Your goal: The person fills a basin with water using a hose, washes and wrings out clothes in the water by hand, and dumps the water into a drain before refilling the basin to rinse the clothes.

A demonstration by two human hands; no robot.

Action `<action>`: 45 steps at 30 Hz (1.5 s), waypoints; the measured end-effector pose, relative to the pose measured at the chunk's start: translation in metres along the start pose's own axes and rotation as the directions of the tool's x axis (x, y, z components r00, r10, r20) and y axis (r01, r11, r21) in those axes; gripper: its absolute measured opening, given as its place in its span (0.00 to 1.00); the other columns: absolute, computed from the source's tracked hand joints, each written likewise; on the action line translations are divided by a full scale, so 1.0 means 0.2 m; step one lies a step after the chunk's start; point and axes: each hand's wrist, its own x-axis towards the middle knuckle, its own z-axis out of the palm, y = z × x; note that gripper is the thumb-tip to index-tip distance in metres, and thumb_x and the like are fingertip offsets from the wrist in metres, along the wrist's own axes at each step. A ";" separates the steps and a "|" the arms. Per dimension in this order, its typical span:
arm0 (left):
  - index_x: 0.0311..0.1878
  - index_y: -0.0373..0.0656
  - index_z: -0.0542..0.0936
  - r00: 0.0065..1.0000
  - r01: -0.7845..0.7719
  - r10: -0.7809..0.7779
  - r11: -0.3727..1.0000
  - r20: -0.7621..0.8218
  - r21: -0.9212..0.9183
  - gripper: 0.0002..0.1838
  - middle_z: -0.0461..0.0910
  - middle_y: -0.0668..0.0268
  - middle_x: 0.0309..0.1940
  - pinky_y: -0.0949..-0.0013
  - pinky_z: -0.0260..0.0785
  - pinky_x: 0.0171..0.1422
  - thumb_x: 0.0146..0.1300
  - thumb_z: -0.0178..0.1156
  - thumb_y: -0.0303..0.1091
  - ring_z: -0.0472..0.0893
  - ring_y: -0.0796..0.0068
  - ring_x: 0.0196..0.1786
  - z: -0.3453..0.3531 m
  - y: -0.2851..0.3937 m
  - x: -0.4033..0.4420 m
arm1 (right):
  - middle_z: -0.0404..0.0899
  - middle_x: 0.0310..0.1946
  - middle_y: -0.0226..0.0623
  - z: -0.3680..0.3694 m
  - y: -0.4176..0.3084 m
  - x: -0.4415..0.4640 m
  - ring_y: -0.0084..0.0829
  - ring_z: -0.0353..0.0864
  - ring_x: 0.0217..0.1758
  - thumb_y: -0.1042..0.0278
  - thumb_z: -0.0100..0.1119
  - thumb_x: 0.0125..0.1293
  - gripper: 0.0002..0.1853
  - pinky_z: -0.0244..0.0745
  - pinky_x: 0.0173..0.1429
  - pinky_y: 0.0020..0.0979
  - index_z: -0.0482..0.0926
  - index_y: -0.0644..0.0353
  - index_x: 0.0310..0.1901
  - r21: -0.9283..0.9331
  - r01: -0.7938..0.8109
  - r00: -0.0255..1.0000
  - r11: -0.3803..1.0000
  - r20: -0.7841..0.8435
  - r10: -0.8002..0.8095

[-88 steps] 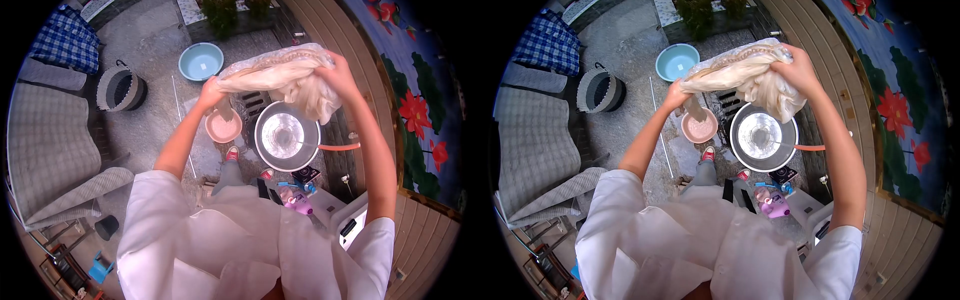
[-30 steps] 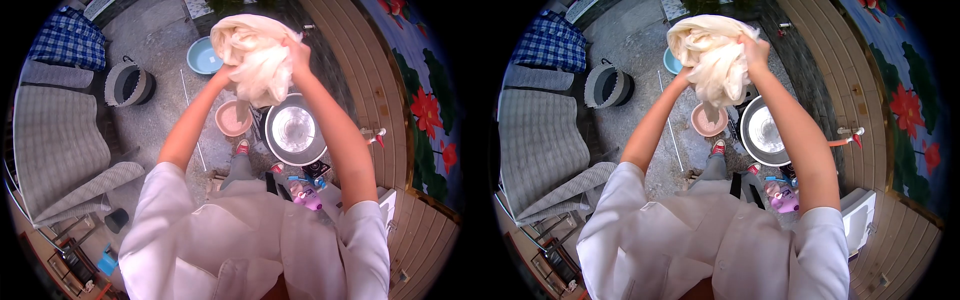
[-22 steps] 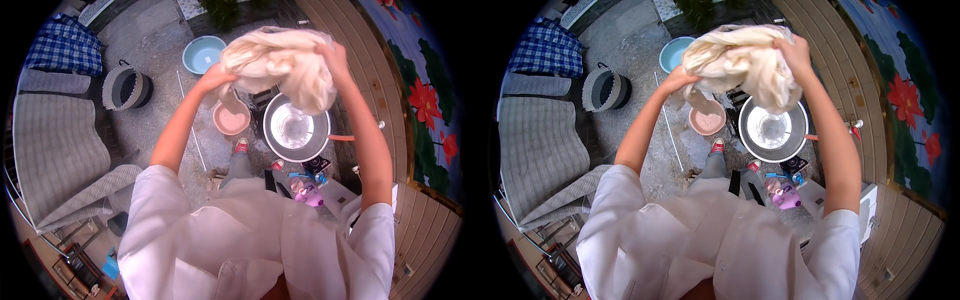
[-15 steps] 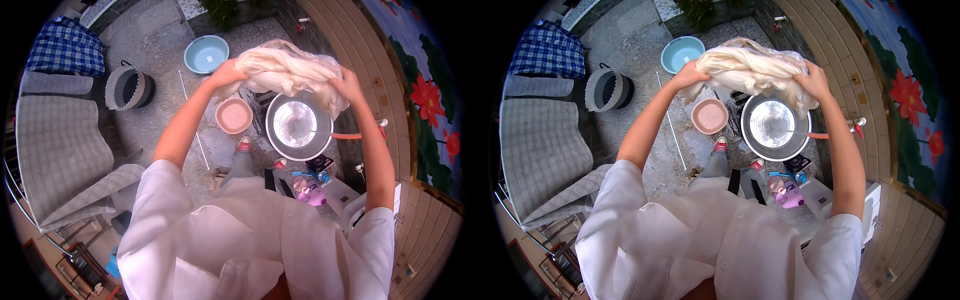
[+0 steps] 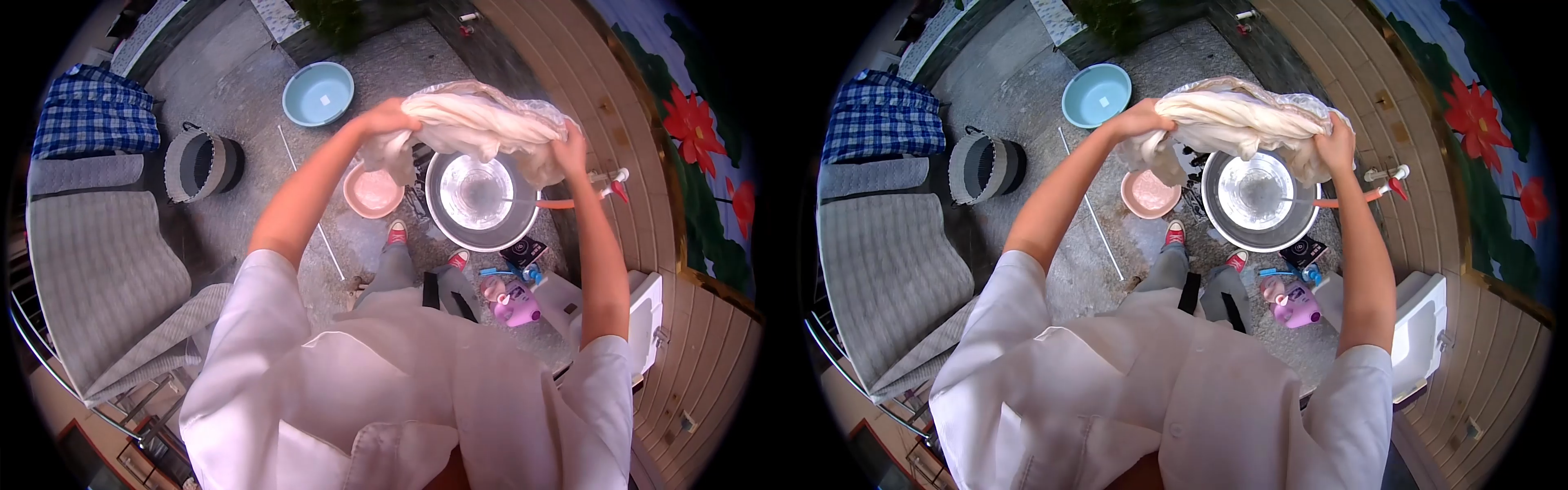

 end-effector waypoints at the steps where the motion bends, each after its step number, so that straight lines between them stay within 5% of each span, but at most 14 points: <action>1: 0.48 0.38 0.75 0.999 0.038 -0.038 0.999 0.004 -0.035 0.24 0.78 0.63 0.43 0.71 0.65 0.53 0.44 0.63 0.32 0.75 0.73 0.44 0.02 0.02 0.03 | 0.78 0.39 0.48 0.03 0.09 -0.01 0.48 0.76 0.45 0.69 0.55 0.43 0.22 0.69 0.51 0.37 0.75 0.62 0.45 -0.003 -0.002 1.000 1.000 -0.002 0.002; 6: 0.48 0.37 0.75 0.995 -0.070 0.067 0.996 0.069 0.051 0.24 0.78 0.62 0.42 0.72 0.66 0.53 0.43 0.63 0.32 0.75 0.73 0.45 0.14 0.14 0.13 | 0.63 0.58 0.43 0.00 0.20 -0.14 0.46 0.56 0.64 0.69 0.54 0.44 0.29 0.50 0.64 0.50 0.70 0.50 0.55 -0.317 -0.293 0.949 0.902 0.021 0.316; 10: 0.48 0.37 0.74 0.985 -0.001 0.007 0.999 0.170 -0.035 0.26 0.77 0.62 0.43 0.72 0.66 0.53 0.42 0.64 0.32 0.76 0.73 0.45 0.26 0.21 0.23 | 0.55 0.60 0.48 0.10 -0.06 -0.35 0.49 0.50 0.66 0.75 0.57 0.43 0.38 0.44 0.66 0.51 0.60 0.48 0.61 -0.140 -0.522 0.852 0.841 -0.116 0.510; 13: 0.48 0.34 0.73 0.976 -0.071 0.061 0.997 0.209 0.038 0.28 0.77 0.58 0.42 0.71 0.69 0.49 0.40 0.65 0.34 0.77 0.71 0.43 0.39 0.17 0.43 | 0.58 0.57 0.49 0.31 -0.23 -0.65 0.45 0.60 0.60 0.79 0.59 0.43 0.35 0.56 0.63 0.38 0.60 0.60 0.58 0.299 -0.278 0.950 0.913 -0.051 0.307; 14: 0.48 0.32 0.73 0.983 -0.087 0.056 0.980 0.175 0.179 0.30 0.77 0.56 0.42 0.70 0.70 0.47 0.38 0.66 0.35 0.77 0.69 0.42 0.45 0.16 0.49 | 0.63 0.53 0.45 0.42 -0.26 -0.75 0.39 0.67 0.53 0.77 0.60 0.45 0.33 0.63 0.58 0.34 0.62 0.60 0.56 0.726 -0.345 0.932 0.595 0.187 0.311; 16: 0.47 0.27 0.71 0.998 -0.028 0.010 0.962 0.067 0.271 0.35 0.77 0.52 0.39 0.69 0.71 0.46 0.34 0.67 0.38 0.78 0.65 0.40 0.56 0.23 0.49 | 0.65 0.54 0.40 0.53 -0.45 -0.86 0.33 0.67 0.56 0.63 0.59 0.56 0.30 0.63 0.58 0.30 0.60 0.64 0.58 0.707 -0.619 0.785 0.342 0.538 0.308; 18: 0.47 0.24 0.70 0.984 0.045 -0.099 0.942 0.148 0.332 0.39 0.76 0.48 0.40 0.69 0.71 0.46 0.31 0.68 0.41 0.78 0.61 0.41 0.65 0.18 0.56 | 0.64 0.56 0.39 0.58 -0.53 -0.79 0.31 0.66 0.58 0.60 0.60 0.56 0.34 0.61 0.59 0.29 0.57 0.63 0.61 0.626 -0.674 0.739 0.392 0.572 0.356; 20: 0.48 0.25 0.69 0.982 0.041 -0.106 0.927 0.158 0.372 0.39 0.76 0.48 0.42 0.69 0.70 0.47 0.32 0.67 0.42 0.77 0.60 0.43 0.74 0.11 0.59 | 0.59 0.61 0.38 0.65 -0.51 -0.71 0.32 0.60 0.63 0.55 0.64 0.53 0.42 0.54 0.64 0.30 0.52 0.65 0.63 0.698 -0.683 0.731 0.217 0.657 0.187; 24: 0.50 0.29 0.69 0.989 -0.044 -0.008 0.937 0.149 0.345 0.38 0.75 0.50 0.41 0.69 0.69 0.48 0.35 0.67 0.44 0.77 0.60 0.44 0.80 0.18 0.54 | 0.62 0.59 0.36 0.71 -0.47 -0.64 0.27 0.63 0.60 0.53 0.62 0.54 0.41 0.56 0.63 0.27 0.54 0.62 0.63 0.675 -0.733 0.605 -0.084 0.703 0.374; 26: 0.50 0.31 0.69 0.948 0.022 -0.042 0.998 0.315 0.065 0.36 0.75 0.51 0.42 0.68 0.69 0.49 0.40 0.65 0.47 0.77 0.62 0.44 0.73 0.29 0.48 | 0.63 0.58 0.36 0.65 -0.52 -0.62 0.29 0.64 0.60 0.55 0.59 0.57 0.35 0.58 0.62 0.30 0.56 0.60 0.62 0.656 -0.749 0.585 -0.093 0.721 0.372; 30: 0.55 0.33 0.70 0.962 -0.111 -0.026 0.873 0.273 0.474 0.40 0.75 0.54 0.46 0.69 0.66 0.52 0.48 0.58 0.59 0.76 0.67 0.45 0.57 0.36 0.41 | 0.67 0.54 0.38 0.48 -0.73 -0.46 0.35 0.64 0.60 0.57 0.49 0.62 0.25 0.60 0.62 0.39 0.61 0.62 0.57 0.657 -0.627 0.653 -0.418 0.736 0.177; 32: 0.54 0.36 0.72 0.928 -0.086 -0.070 0.915 0.365 0.395 0.39 0.76 0.55 0.43 0.69 0.65 0.53 0.50 0.54 0.63 0.75 0.66 0.47 0.43 0.34 0.34 | 0.67 0.54 0.39 0.43 -0.80 -0.37 0.35 0.67 0.58 0.58 0.46 0.62 0.24 0.61 0.62 0.40 0.61 0.63 0.56 0.603 -0.547 0.692 -0.581 0.716 0.090; 38: 0.58 0.39 0.68 0.962 0.078 -0.068 0.997 0.265 -0.026 0.37 0.70 0.58 0.55 0.70 0.60 0.60 0.52 0.57 0.59 0.71 0.69 0.54 0.15 0.09 -0.03 | 0.70 0.49 0.45 0.50 -0.88 -0.34 0.37 0.70 0.55 0.64 0.45 0.54 0.24 0.63 0.61 0.38 0.64 0.69 0.51 0.588 -0.587 0.648 -0.556 0.753 0.114; 45: 0.59 0.37 0.64 0.991 -0.090 0.068 0.977 -0.117 -0.195 0.38 0.71 0.61 0.52 0.71 0.60 0.60 0.44 0.68 0.38 0.70 0.74 0.54 0.15 -0.20 -0.26 | 0.71 0.47 0.48 0.67 -0.98 -0.34 0.44 0.69 0.54 0.65 0.48 0.51 0.24 0.62 0.61 0.45 0.65 0.70 0.48 0.491 -0.539 0.605 -0.684 0.791 0.091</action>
